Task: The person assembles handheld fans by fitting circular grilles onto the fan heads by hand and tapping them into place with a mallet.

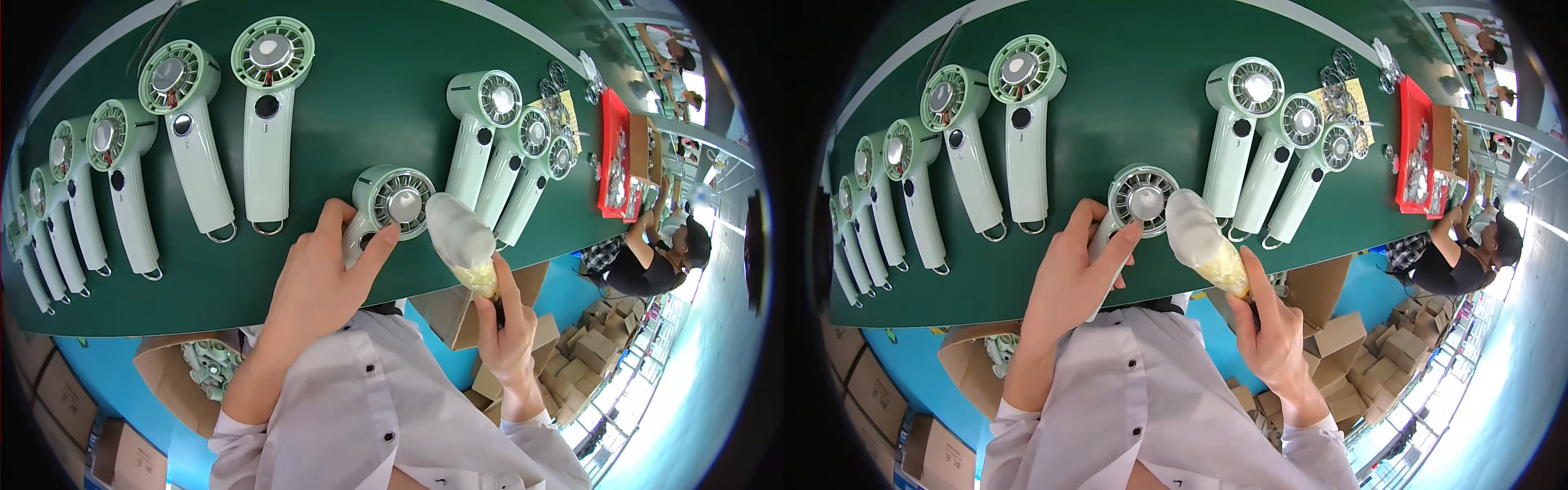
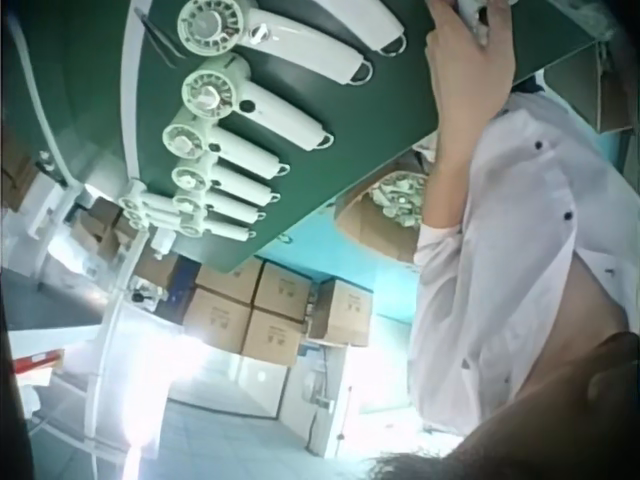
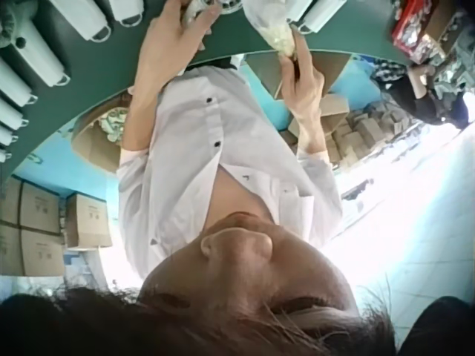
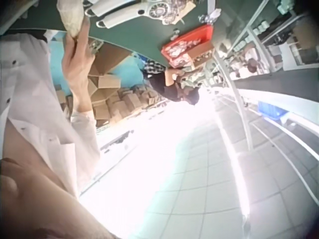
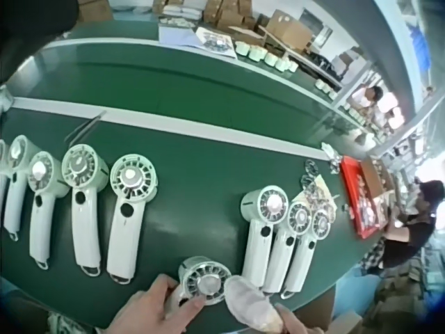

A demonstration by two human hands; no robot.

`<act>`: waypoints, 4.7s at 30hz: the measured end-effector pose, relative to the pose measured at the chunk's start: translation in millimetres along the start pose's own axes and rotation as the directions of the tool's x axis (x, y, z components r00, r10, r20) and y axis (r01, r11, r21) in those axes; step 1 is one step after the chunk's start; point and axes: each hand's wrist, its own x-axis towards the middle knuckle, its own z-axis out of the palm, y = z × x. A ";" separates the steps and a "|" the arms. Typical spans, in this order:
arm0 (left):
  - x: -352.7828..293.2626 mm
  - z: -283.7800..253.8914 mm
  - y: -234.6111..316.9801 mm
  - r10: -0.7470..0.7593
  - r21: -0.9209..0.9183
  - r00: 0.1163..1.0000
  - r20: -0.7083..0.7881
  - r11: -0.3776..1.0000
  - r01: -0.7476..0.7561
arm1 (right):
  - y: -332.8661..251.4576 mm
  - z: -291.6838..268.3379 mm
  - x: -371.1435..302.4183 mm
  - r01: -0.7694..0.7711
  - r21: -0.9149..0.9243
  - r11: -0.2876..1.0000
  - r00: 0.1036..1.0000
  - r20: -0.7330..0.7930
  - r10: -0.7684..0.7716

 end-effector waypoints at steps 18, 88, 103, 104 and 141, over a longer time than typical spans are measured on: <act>-0.3 -3.7 -7.5 0.004 -0.020 1.000 0.006 1.000 -0.004 | 4.5 5.7 1.3 0.001 0.096 0.995 1.000 -0.030 0.002; 3.8 15.3 10.4 0.186 0.425 0.961 -0.205 0.901 -0.084 | -28.7 46.5 125.3 0.157 0.280 0.947 0.964 -0.250 -0.085; 1.8 11.2 16.8 -0.105 0.317 0.973 -0.205 0.933 0.168 | -6.2 44.3 140.9 0.202 0.392 0.897 0.973 0.021 -0.228; 6.5 11.2 15.3 -0.065 0.338 0.979 -0.192 0.932 0.128 | -4.0 39.0 143.1 0.245 0.393 0.886 0.962 0.011 -0.271; 17.1 -1.8 25.4 0.084 0.489 0.996 0.038 0.867 -0.092 | -0.5 13.1 163.0 -0.106 0.461 0.881 0.961 0.276 -0.029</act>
